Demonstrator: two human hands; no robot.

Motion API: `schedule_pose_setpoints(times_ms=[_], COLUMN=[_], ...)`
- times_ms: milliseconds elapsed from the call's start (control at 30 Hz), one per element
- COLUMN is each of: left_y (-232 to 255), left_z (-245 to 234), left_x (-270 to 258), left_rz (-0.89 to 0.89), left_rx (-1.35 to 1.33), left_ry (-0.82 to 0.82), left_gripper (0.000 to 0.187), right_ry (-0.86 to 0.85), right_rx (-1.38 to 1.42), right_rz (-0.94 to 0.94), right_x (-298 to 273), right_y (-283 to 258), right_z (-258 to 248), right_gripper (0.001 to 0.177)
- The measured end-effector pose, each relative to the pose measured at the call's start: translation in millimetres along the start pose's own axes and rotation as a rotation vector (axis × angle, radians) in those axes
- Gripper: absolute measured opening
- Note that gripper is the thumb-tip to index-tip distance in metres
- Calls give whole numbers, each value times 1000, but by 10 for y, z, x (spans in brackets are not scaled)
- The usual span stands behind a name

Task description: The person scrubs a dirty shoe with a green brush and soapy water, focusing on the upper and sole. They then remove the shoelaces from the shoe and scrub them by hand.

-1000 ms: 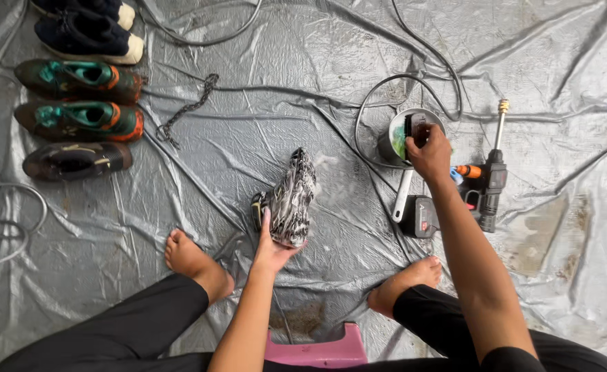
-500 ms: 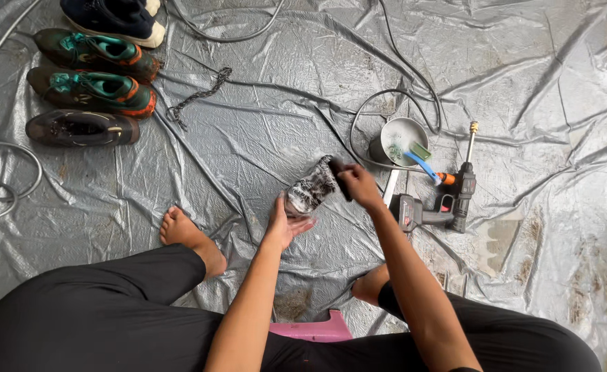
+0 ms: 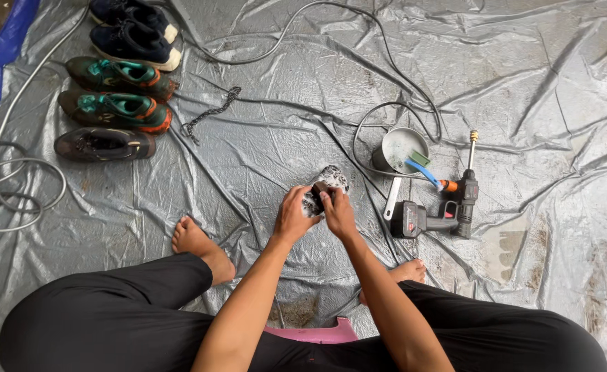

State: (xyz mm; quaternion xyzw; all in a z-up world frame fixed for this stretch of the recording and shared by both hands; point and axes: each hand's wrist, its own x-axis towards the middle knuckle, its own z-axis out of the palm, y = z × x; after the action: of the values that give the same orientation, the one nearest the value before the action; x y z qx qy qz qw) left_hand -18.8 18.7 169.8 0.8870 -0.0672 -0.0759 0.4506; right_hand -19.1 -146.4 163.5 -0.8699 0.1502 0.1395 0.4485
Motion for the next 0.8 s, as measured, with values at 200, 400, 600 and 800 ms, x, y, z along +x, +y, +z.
schedule_pose_setpoints(times_ms=[200,400,600,800], left_y=[31,20,-117,-72], left_z=[168,109,14,17], left_x=[-599,-713,-502,-577], left_rz=[-171,-271,-287,-362], left_rx=[-143,-319,-376,-336], left_ry=[353,382,289,209], left_gripper=[116,111,109,101], right_ry=[68,-75,-15,25], right_rx=[-140,-306,-312,-406], right_rz=[-111,-355,-335,-328], right_x=[-9,-760,-535,-550], right_y=[401,-119,-340,-172], right_z=[146,-90,28,-143], right_gripper=[50,45,47,40])
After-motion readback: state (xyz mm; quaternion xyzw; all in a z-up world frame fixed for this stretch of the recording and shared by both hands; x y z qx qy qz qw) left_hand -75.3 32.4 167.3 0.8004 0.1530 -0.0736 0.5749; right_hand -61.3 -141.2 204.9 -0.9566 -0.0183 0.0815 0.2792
